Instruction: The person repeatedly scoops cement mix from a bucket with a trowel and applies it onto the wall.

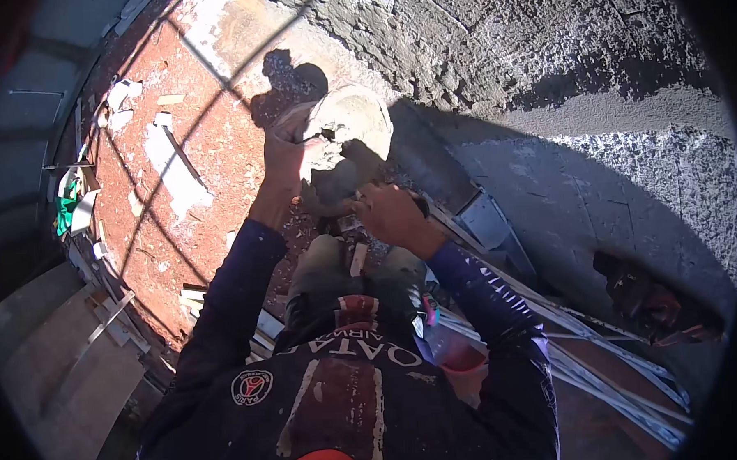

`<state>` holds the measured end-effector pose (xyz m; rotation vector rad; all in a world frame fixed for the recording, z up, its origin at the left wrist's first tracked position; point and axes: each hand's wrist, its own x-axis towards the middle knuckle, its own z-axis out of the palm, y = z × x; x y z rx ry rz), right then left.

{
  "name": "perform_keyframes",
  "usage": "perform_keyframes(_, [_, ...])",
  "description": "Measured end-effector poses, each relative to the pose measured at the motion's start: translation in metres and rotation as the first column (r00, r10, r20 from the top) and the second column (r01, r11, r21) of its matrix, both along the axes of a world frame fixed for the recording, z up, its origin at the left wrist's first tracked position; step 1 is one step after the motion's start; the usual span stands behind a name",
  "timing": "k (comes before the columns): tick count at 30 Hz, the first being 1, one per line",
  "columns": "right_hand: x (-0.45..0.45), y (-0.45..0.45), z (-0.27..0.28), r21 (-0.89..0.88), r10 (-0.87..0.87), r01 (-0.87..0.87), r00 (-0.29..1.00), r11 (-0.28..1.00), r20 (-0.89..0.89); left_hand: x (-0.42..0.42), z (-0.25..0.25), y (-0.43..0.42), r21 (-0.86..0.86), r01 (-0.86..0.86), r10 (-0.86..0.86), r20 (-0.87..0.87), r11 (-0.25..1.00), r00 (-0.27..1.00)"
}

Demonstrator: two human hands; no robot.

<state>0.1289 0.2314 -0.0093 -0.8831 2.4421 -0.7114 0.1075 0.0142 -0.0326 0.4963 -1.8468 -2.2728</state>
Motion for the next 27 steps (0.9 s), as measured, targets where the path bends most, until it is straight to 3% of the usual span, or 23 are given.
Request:
perform_keyframes(1, [0.004,0.004,-0.001,-0.016,-0.019,0.020,0.998,1.000,0.060,0.006,0.012,0.003,0.229,-0.098,0.078,0.095,0.968,0.992])
perform_keyframes(4, [-0.011,0.000,-0.026,0.013,-0.029,0.028,0.995,1.000,0.096,0.030,-0.008,-0.023,0.108,-0.125,0.103,0.186,0.986,0.977])
perform_keyframes(6, [-0.013,-0.004,-0.041,0.067,-0.037,0.031,0.996,0.997,0.083,0.042,-0.021,-0.028,0.193,-0.187,0.153,0.179,0.963,0.972])
perform_keyframes(8, [-0.026,-0.010,-0.048,0.025,-0.056,0.055,0.998,0.998,0.038,0.047,-0.045,-0.036,0.291,-0.279,0.234,0.181,0.915,0.955])
perform_keyframes(10, [-0.038,-0.013,-0.053,-0.020,-0.018,0.021,0.994,1.000,0.109,0.059,-0.047,-0.038,0.347,-0.445,0.369,0.264,0.826,0.891])
perform_keyframes(13, [-0.051,-0.017,-0.059,-0.106,0.024,-0.008,0.990,0.994,0.141,0.102,-0.075,-0.052,0.325,-0.600,0.470,0.397,0.731,0.788])
perform_keyframes(14, [-0.067,-0.013,-0.066,-0.110,0.034,-0.018,0.989,0.994,0.144,0.105,-0.063,-0.044,0.305,-0.676,0.537,0.428,0.670,0.726])
perform_keyframes(15, [-0.083,-0.009,-0.074,-0.221,0.092,0.014,0.882,0.975,0.463,0.122,-0.073,-0.047,0.342,-0.747,0.491,0.586,0.571,0.644])
perform_keyframes(16, [-0.097,-0.004,-0.086,-0.307,0.175,0.086,0.667,0.948,0.725,0.128,-0.073,-0.041,0.164,-0.806,0.570,0.627,0.570,0.531])
perform_keyframes(17, [-0.116,0.010,-0.106,-0.245,0.147,0.179,0.436,0.953,0.888,0.135,-0.074,-0.035,-0.017,-0.835,0.647,0.641,0.550,0.414])
perform_keyframes(18, [-0.142,0.027,-0.123,-0.198,0.097,0.213,0.410,0.957,0.907,0.179,-0.118,-0.047,0.004,-0.772,0.684,0.462,0.635,0.565])
perform_keyframes(19, [-0.171,0.046,-0.140,-0.150,0.048,0.245,0.378,0.958,0.924,0.184,-0.119,-0.038,-0.036,-0.791,0.730,0.412,0.611,0.545])
perform_keyframes(20, [-0.207,0.070,-0.173,-0.115,0.016,0.357,0.267,0.927,0.964,0.184,-0.115,-0.029,-0.073,-0.809,0.773,0.359,0.583,0.524])
perform_keyframes(21, [-0.249,0.097,-0.190,-0.035,-0.103,0.372,0.344,0.928,0.933,0.170,-0.097,-0.016,-0.133,-0.791,0.769,0.374,0.598,0.518])
perform_keyframes(22, [-0.283,0.127,-0.201,0.105,-0.367,0.522,0.430,0.846,0.825,0.162,-0.078,-0.003,-0.194,-0.765,0.762,0.399,0.614,0.510])
perform_keyframes(24, [-0.326,0.175,-0.170,-0.209,-0.165,0.708,0.421,0.674,0.892,0.165,-0.083,-0.001,-0.229,-0.754,0.775,0.346,0.616,0.528])
perform_keyframes(25, [-0.318,0.150,-0.046,-0.128,-0.358,0.484,0.777,0.866,0.518,0.168,-0.084,0.002,-0.196,-0.743,0.750,0.371,0.640,0.548])
perform_keyframes(27, [-0.293,0.147,0.084,-0.205,-0.355,0.502,0.795,0.840,0.492,0.163,-0.061,0.018,-0.209,-0.724,0.736,0.383,0.657,0.558])
